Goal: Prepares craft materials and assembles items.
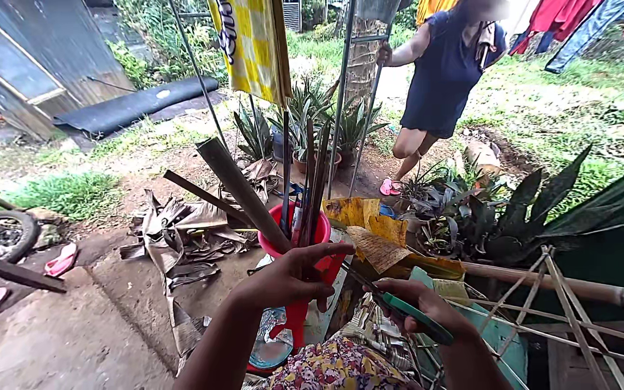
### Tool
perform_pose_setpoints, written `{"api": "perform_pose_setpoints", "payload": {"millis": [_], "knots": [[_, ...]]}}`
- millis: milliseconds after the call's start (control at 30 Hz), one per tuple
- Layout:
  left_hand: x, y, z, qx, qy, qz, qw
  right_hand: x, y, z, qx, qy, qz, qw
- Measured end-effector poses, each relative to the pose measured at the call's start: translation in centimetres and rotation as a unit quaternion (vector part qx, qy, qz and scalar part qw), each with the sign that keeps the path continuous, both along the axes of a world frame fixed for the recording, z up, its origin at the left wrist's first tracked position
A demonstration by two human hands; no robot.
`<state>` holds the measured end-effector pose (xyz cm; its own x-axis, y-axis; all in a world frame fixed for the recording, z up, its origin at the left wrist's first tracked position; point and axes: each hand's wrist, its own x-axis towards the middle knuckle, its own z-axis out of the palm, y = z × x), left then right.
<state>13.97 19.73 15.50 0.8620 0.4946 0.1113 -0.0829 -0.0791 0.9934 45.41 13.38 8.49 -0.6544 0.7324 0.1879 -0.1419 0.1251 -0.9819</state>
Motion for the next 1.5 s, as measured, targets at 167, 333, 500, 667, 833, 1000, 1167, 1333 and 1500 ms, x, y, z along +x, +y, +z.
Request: {"api": "perform_pose_setpoints", "payload": {"millis": [167, 333, 500, 667, 833, 1000, 1167, 1333, 1500], "knots": [[-0.4, 0.0, 0.0, -0.017, -0.012, -0.032, 0.999, 0.0, 0.5, 0.0, -0.009, 0.024, 0.02, 0.999], [-0.3, 0.3, -0.3, -0.034, -0.021, -0.057, 0.998, 0.2, 0.6, 0.1, 0.0, 0.021, 0.038, 0.999], [0.1, 0.6, -0.7, -0.042, -0.028, -0.066, 0.997, 0.4, 0.8, -0.2, -0.004, 0.057, 0.046, 0.997], [0.3, 0.9, -1.2, -0.041, -0.033, -0.083, 0.995, 0.4, 0.8, -0.3, -0.004, 0.085, 0.058, 0.995], [0.7, 0.8, -1.0, -0.037, -0.009, -0.098, 0.994, 0.1, 0.6, -0.1, -0.013, 0.076, 0.053, 0.996], [1.0, 0.9, -1.3, -0.034, -0.028, -0.089, 0.995, -0.1, 0.7, -0.1, -0.021, 0.09, 0.061, 0.994], [1.0, 1.5, -1.8, -0.045, -0.06, -0.113, 0.991, 0.1, 0.6, 0.1, -0.039, 0.087, 0.061, 0.994], [0.9, 2.0, -2.0, -0.072, -0.07, -0.117, 0.988, -0.1, 0.8, 0.1, -0.035, 0.084, 0.071, 0.993], [1.0, 2.1, -2.0, -0.078, -0.056, -0.105, 0.99, -0.3, 0.8, 0.2, -0.041, 0.083, 0.065, 0.994]]}}
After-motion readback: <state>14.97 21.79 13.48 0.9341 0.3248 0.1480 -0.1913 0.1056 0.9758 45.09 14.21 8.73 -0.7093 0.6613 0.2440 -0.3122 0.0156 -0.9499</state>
